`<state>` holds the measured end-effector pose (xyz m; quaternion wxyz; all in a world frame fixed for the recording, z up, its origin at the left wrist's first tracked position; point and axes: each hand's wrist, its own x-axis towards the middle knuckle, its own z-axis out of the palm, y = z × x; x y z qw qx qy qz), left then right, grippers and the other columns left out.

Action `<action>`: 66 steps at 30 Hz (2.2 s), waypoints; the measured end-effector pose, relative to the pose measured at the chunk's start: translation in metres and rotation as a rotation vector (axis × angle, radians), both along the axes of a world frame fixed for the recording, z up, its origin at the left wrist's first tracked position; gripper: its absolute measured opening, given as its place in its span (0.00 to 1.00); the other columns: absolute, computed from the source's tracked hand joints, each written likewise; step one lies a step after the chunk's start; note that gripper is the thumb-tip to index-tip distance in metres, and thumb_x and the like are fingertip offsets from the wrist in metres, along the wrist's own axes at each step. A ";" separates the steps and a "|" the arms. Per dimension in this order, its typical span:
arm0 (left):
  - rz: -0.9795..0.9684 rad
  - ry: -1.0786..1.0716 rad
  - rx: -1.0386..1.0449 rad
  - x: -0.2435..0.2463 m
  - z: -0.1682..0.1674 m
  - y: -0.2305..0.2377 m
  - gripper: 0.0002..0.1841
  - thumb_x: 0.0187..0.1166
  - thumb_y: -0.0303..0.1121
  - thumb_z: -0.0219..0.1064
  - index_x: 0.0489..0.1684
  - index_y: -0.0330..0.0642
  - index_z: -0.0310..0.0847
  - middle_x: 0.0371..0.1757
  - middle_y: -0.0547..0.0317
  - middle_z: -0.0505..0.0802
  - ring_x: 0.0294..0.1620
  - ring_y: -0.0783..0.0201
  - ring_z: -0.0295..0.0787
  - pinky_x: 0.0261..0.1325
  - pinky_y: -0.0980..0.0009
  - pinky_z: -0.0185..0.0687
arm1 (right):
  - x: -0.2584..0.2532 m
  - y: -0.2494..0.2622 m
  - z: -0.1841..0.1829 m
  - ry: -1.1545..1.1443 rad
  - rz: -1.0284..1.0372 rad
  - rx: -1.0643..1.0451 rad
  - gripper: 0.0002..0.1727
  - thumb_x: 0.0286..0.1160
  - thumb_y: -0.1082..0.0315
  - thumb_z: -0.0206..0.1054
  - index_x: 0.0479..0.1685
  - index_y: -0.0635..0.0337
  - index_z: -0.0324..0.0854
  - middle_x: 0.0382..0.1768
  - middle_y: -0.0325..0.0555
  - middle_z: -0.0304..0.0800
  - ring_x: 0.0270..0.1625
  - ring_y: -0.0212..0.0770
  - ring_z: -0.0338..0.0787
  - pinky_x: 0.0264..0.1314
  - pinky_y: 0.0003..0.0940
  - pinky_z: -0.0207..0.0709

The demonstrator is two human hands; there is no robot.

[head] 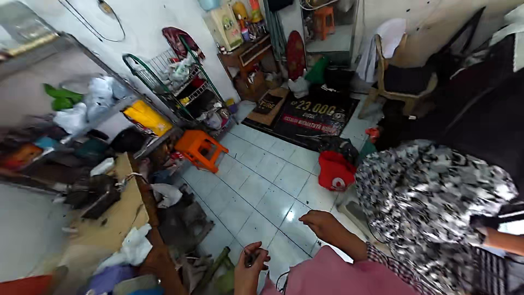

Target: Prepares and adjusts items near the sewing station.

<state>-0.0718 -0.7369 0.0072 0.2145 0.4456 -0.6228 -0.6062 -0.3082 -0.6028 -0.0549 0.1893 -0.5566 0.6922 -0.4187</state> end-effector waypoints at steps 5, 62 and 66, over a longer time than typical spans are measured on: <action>0.012 -0.029 0.069 -0.038 -0.002 -0.027 0.16 0.77 0.19 0.65 0.61 0.26 0.75 0.33 0.58 0.93 0.29 0.70 0.92 0.36 0.72 0.90 | -0.027 -0.047 -0.019 -0.020 0.100 0.003 0.14 0.81 0.77 0.61 0.54 0.68 0.91 0.48 0.61 0.95 0.54 0.59 0.95 0.63 0.55 0.85; -0.612 0.121 0.193 -0.799 -0.040 -0.589 0.29 0.74 0.25 0.65 0.77 0.28 0.63 0.40 0.61 0.86 0.36 0.71 0.87 0.44 0.74 0.87 | -0.694 -0.527 -0.021 -0.074 -0.443 0.097 0.14 0.82 0.74 0.61 0.53 0.66 0.92 0.50 0.60 0.94 0.55 0.56 0.94 0.63 0.52 0.85; -0.692 0.126 0.201 -0.867 -0.051 -0.625 0.29 0.75 0.26 0.65 0.77 0.28 0.64 0.40 0.61 0.86 0.36 0.71 0.87 0.44 0.74 0.87 | -0.751 -0.548 -0.022 -0.072 -0.524 0.100 0.14 0.82 0.74 0.61 0.55 0.66 0.91 0.52 0.60 0.93 0.54 0.55 0.94 0.63 0.51 0.86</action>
